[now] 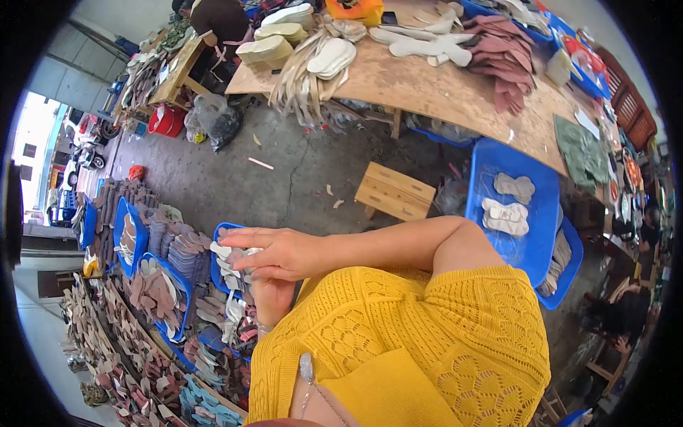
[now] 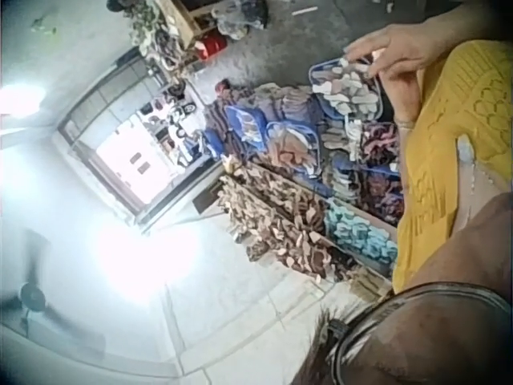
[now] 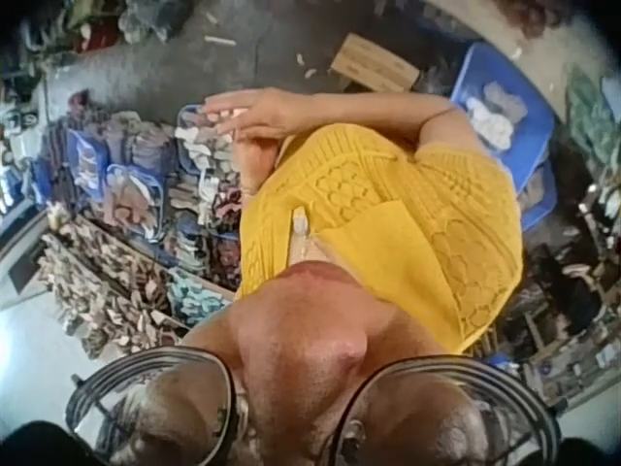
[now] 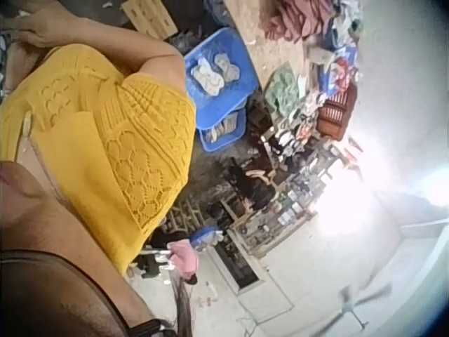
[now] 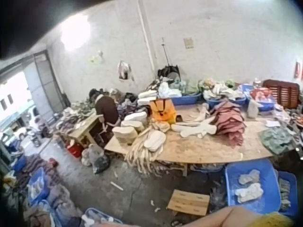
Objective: The recorder washes a bowl at a sink and then sits at a workbench to manually assemble shoe insoles by aligning and pressing foam layers together.
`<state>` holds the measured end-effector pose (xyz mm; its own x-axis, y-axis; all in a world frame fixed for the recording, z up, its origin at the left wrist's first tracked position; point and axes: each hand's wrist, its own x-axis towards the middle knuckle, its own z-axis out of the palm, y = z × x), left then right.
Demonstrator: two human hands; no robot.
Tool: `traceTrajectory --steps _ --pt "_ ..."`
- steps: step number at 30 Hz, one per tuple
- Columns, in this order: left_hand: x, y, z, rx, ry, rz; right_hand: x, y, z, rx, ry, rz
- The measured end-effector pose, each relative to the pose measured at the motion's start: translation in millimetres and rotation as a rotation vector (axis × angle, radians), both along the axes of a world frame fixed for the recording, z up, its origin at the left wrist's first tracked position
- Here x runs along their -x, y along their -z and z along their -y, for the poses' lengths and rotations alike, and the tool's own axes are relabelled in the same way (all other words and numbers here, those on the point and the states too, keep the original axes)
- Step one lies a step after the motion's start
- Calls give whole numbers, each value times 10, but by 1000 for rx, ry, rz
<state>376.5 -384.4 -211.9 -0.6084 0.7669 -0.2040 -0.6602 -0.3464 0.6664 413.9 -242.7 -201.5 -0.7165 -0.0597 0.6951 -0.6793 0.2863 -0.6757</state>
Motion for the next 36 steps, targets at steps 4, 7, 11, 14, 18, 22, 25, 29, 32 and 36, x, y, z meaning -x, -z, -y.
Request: traceTrajectory --steps 4,7,11,14,18,22,25,29,32,36 --pt "520 -15 -235 57 38 -67 537 135 -166 -44 45 10" --pt "956 82 -343 45 77 86 851 190 -343 -135 117 71" --pt "1469 121 -595 6 173 84 1133 177 -590 -301 338 99" --pt "1921 218 -791 107 284 -113 1368 239 -584 -186 509 162" --pt "2139 311 -1214 230 388 -341 1442 303 -629 126 709 267" --pt "2137 378 -1518 169 658 -862 1295 413 -680 404 1006 438" --pt "2047 552 -1718 -109 866 -1168 1086 550 -710 1220 865 273" --pt "1808 789 -1811 -357 1125 -1441 702 438 -758 1156 1059 144" --pt "1607 673 -1972 -174 1231 -1184 345 214 -712 925 1357 156" --pt "1423 673 -2307 -182 1389 -1132 -171 454 -591 1155 1514 176"
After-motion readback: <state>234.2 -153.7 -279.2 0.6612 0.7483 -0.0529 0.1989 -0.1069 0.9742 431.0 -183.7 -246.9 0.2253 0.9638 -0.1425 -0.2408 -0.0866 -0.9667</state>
